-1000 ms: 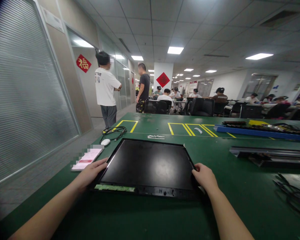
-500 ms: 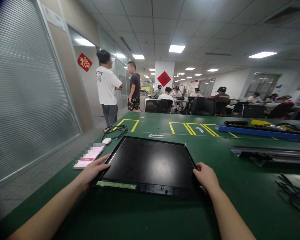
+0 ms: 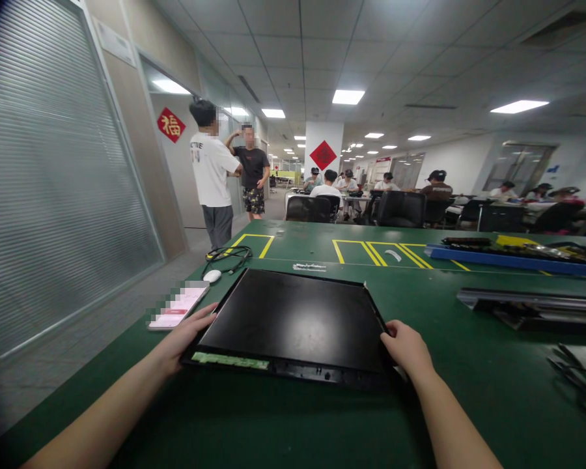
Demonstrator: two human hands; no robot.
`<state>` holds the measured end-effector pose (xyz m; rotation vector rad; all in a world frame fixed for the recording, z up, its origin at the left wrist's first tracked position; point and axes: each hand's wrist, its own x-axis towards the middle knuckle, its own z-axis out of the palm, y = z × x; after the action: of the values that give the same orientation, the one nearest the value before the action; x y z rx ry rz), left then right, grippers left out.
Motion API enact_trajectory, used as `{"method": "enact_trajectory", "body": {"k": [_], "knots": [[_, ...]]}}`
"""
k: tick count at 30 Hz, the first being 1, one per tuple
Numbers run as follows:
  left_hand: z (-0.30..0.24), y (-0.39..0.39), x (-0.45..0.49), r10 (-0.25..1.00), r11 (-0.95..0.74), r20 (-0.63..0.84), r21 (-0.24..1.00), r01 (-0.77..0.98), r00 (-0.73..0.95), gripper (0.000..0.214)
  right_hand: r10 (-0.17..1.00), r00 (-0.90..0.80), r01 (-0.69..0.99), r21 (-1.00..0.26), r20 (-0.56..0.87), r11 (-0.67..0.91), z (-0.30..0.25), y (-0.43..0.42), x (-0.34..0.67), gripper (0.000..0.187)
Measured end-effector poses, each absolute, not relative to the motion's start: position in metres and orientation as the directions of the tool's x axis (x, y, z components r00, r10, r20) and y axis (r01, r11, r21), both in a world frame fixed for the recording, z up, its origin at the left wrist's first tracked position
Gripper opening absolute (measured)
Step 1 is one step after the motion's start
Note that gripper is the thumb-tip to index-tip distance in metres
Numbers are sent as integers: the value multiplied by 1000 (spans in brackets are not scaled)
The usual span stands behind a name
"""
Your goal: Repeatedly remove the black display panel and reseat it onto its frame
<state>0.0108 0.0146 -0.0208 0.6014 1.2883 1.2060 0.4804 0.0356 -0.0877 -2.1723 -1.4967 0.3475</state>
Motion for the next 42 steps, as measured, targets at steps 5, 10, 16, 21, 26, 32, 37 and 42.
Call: {"method": "enact_trajectory", "body": {"k": [5,10,16,21,26,32,37,42], "knots": [[-34,21,6,920,316,-375,881,-352,-112,64,924,374,803,-524,73,-284,-88,35,480,28],[-40,19,0,944,286,-320,916,-282,-81,92,925,369,816,-509,91,-275,-86,35,480,26],[-35,16,1,942,323,-336,910,-260,-6,78,930,363,808,-515,53,-286,-82,33,478,28],[-28,13,6,942,319,-335,908,-273,-16,60,931,362,802,-527,53,-281,-81,33,477,26],[-25,14,8,945,309,-326,908,-285,-14,52,934,349,828,-492,79,-267,-82,33,476,24],[-28,17,2,958,274,-287,926,-260,-10,42,935,344,834,-487,89,-260,-81,33,475,25],[-27,13,0,962,258,-271,941,-220,-32,48,932,349,817,-518,94,-254,-81,32,475,24],[-27,11,-2,978,206,-207,960,-192,14,52,933,348,819,-516,96,-252,-77,31,474,26]]}}
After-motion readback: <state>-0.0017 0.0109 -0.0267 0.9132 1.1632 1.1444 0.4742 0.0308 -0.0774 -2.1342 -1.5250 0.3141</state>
